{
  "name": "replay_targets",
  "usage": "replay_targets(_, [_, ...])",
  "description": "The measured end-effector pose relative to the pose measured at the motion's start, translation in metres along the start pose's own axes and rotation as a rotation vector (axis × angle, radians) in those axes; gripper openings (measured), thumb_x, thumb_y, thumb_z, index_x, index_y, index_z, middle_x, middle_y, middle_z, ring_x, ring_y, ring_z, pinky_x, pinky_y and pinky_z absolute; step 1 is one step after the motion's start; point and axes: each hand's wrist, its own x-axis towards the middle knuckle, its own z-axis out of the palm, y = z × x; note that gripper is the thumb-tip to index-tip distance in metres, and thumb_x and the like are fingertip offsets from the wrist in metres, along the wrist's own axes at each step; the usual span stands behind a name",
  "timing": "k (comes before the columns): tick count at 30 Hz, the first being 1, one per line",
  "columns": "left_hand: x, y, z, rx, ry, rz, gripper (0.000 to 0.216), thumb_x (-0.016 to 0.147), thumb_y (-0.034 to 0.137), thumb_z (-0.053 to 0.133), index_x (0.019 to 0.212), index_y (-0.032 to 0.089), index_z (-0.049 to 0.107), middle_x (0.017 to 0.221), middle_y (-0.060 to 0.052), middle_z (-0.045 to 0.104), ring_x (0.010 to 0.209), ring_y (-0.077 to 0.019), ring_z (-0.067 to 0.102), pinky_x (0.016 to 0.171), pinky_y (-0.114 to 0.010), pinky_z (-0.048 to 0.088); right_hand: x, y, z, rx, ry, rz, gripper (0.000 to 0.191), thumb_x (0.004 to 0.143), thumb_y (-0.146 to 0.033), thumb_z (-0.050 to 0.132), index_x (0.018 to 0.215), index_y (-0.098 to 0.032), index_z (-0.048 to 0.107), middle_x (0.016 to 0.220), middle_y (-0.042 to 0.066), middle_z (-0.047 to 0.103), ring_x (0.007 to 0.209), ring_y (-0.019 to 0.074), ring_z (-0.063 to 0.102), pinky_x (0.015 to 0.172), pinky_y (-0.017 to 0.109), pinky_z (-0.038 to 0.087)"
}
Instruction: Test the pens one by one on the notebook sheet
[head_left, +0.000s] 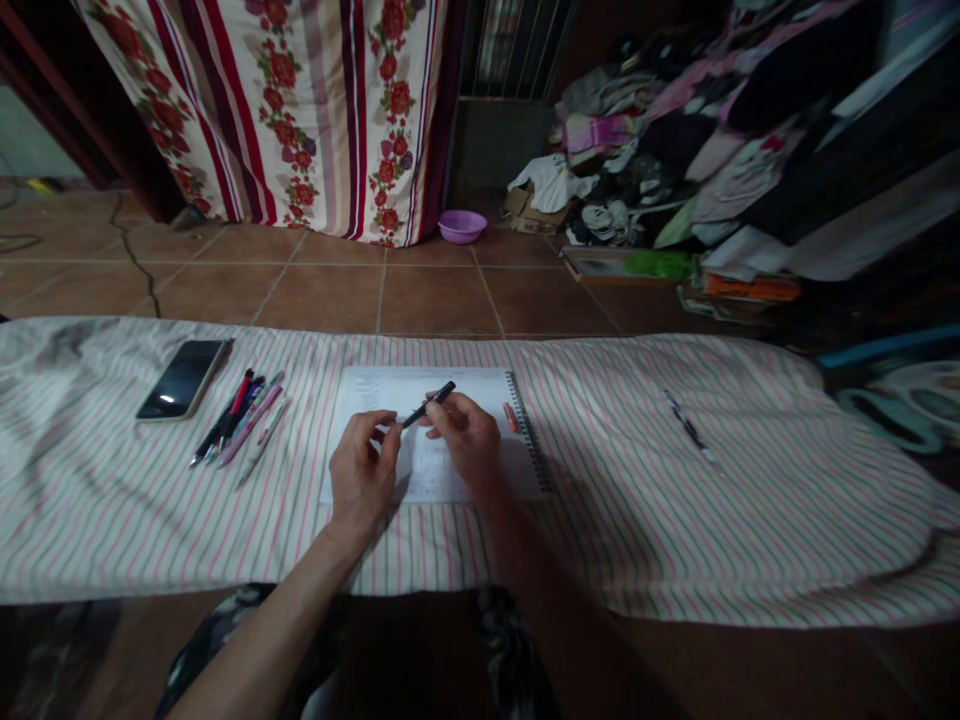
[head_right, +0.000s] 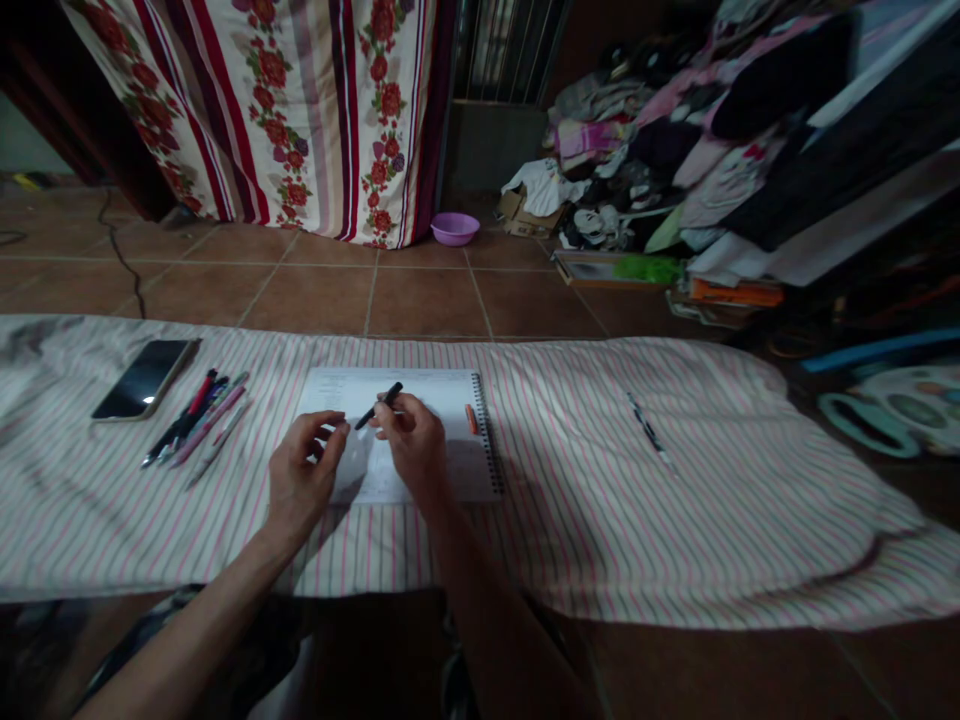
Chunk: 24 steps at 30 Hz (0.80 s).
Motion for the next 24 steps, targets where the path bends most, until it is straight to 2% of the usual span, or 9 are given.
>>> replay_targets(3, [-0.004, 0.006, 0.003, -0.134, -0.06, -0.117, 0.016, 0.081, 0.032, 0.053, 0.08, 0.017, 0.061, 0.07, -0.001, 0.061, 0.059, -0.0115, 0.056, 0.056, -0.023, 0.044, 0.005, 0.003, -0.002, 0.183, 0.11, 0.136, 0.031, 0.068, -0.04, 0.065, 0.086, -0.016, 0.059, 0.074, 0.002, 0.067, 0.067, 0.017, 0.068, 0.055, 0.025, 0.055])
replay_targets(5, [-0.007, 0.011, 0.008, -0.302, -0.137, -0.252, 0.017, 0.079, 0.033, 0.056, 0.077, 0.017, 0.062, 0.065, 0.0, 0.06, 0.054, -0.01, 0.054, 0.054, -0.022, 0.043, 0.006, 0.003, -0.003, 0.272, 0.131, 0.194, 0.034, 0.066, -0.039, 0.068, 0.088, -0.017, 0.057, 0.075, 0.002, 0.067, 0.07, 0.0172, 0.069, 0.058, 0.025, 0.056])
replay_targets(7, [-0.008, 0.014, 0.014, -0.555, -0.174, -0.451, 0.018, 0.075, 0.032, 0.062, 0.083, 0.016, 0.062, 0.066, -0.001, 0.061, 0.05, -0.0088, 0.053, 0.049, -0.021, 0.041, 0.005, 0.001, -0.004, 0.334, 0.133, 0.218, 0.036, 0.066, -0.036, 0.069, 0.093, -0.018, 0.053, 0.076, 0.001, 0.067, 0.072, 0.0167, 0.069, 0.061, 0.024, 0.056])
replay_targets(10, [-0.005, 0.016, 0.023, -0.933, -0.14, -0.685, 0.032, 0.067, 0.03, 0.071, 0.093, 0.014, 0.06, 0.07, -0.002, 0.064, 0.047, -0.0074, 0.053, 0.042, -0.017, 0.035, 0.002, -0.003, -0.003, 0.371, 0.123, 0.226, 0.046, 0.066, -0.033, 0.069, 0.105, -0.02, 0.049, 0.074, 0.0, 0.066, 0.073, 0.0165, 0.069, 0.063, 0.025, 0.057])
replay_targets(13, [0.0, 0.017, 0.028, -1.164, -0.072, -0.764, 0.023, 0.067, 0.019, 0.071, 0.086, 0.01, 0.062, 0.069, -0.002, 0.064, 0.048, -0.0045, 0.052, 0.043, -0.014, 0.037, -0.001, -0.005, -0.001, 0.349, 0.067, 0.22, 0.048, 0.067, -0.033, 0.068, 0.109, -0.02, 0.049, 0.073, -0.001, 0.067, 0.073, 0.0171, 0.069, 0.065, 0.027, 0.057])
replay_targets(17, [0.007, 0.021, 0.027, -1.315, 0.014, -0.902, 0.009, 0.075, 0.006, 0.061, 0.084, 0.01, 0.062, 0.069, -0.003, 0.064, 0.05, -0.004, 0.054, 0.048, -0.013, 0.044, -0.002, -0.006, 0.001, 0.253, 0.01, 0.135, 0.044, 0.071, -0.033, 0.066, 0.11, -0.021, 0.051, 0.073, -0.002, 0.068, 0.071, 0.0162, 0.069, 0.066, 0.028, 0.057])
replay_targets(20, [0.012, 0.022, 0.024, -1.398, 0.049, -0.993, 0.011, 0.082, 0.004, 0.052, 0.079, 0.011, 0.06, 0.067, -0.004, 0.064, 0.05, -0.0044, 0.056, 0.051, -0.013, 0.048, -0.003, -0.007, 0.001, 0.192, -0.015, 0.074, 0.039, 0.074, -0.034, 0.063, 0.109, -0.02, 0.054, 0.075, -0.001, 0.069, 0.071, 0.016, 0.069, 0.065, 0.026, 0.057])
replay_targets(24, [0.019, 0.017, 0.02, -1.436, 0.132, -1.007, 0.016, 0.085, 0.006, 0.049, 0.074, 0.012, 0.058, 0.061, -0.001, 0.061, 0.049, -0.0039, 0.056, 0.049, -0.01, 0.047, -0.003, -0.004, 0.004, 0.124, -0.032, 0.033, 0.029, 0.075, -0.036, 0.061, 0.098, -0.018, 0.061, 0.073, 0.0, 0.069, 0.068, 0.016, 0.069, 0.06, 0.025, 0.057])
